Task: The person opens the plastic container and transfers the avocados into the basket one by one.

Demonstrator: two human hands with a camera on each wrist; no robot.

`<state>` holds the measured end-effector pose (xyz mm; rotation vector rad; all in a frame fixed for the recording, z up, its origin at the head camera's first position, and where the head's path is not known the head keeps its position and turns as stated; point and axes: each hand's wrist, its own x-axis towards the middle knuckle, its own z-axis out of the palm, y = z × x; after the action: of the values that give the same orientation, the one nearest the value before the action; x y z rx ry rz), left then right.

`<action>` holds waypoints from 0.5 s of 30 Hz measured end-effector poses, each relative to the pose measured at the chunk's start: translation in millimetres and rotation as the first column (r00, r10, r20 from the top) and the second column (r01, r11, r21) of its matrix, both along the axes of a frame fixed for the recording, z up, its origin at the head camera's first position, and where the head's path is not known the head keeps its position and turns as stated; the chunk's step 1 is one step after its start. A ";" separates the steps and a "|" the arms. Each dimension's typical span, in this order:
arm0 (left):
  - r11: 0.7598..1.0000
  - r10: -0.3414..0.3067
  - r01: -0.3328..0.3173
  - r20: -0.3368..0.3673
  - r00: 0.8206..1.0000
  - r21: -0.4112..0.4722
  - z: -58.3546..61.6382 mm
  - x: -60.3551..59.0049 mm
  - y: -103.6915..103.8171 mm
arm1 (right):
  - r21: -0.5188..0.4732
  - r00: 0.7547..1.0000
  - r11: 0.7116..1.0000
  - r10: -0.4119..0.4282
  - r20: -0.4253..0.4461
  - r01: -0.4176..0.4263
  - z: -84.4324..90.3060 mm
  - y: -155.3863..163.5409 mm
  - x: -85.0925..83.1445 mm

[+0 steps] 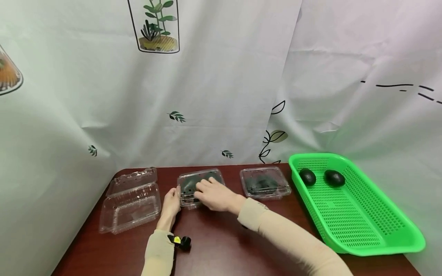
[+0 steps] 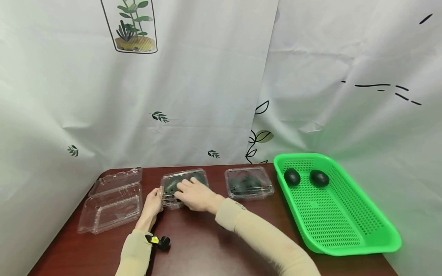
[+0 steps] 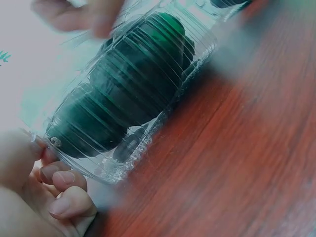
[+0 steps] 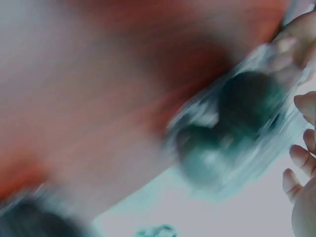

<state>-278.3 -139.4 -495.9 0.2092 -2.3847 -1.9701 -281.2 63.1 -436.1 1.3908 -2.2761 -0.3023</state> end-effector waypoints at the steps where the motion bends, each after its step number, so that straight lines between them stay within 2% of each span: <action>1: 1.000 -0.005 0.005 0.003 1.000 -0.002 -0.1 0.6 -0.3 | 0.018 1.000 1.000 0.003 -0.003 -0.003 1.2 8.2 -1.0; 7: 1.000 -0.010 0.010 0.002 1.000 0.018 0.3 0.7 -2.8 | 0.067 0.998 0.998 0.003 -0.068 0.002 3.6 39.3 -6.2; 12: 0.999 -0.016 0.016 -0.004 1.000 0.047 0.3 -1.5 -1.0 | 0.107 0.988 0.993 -0.022 -0.152 0.039 0.1 42.2 -7.6; 15: 0.999 -0.018 0.018 0.002 1.000 0.052 -1.5 -1.1 0.4 | 0.131 0.987 0.988 -0.056 -0.154 0.077 -3.0 41.7 -7.3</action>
<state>-279.4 -139.0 -497.4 0.1930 -2.3470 -2.0418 -288.5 104.9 -439.1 1.3114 -2.2159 -0.5746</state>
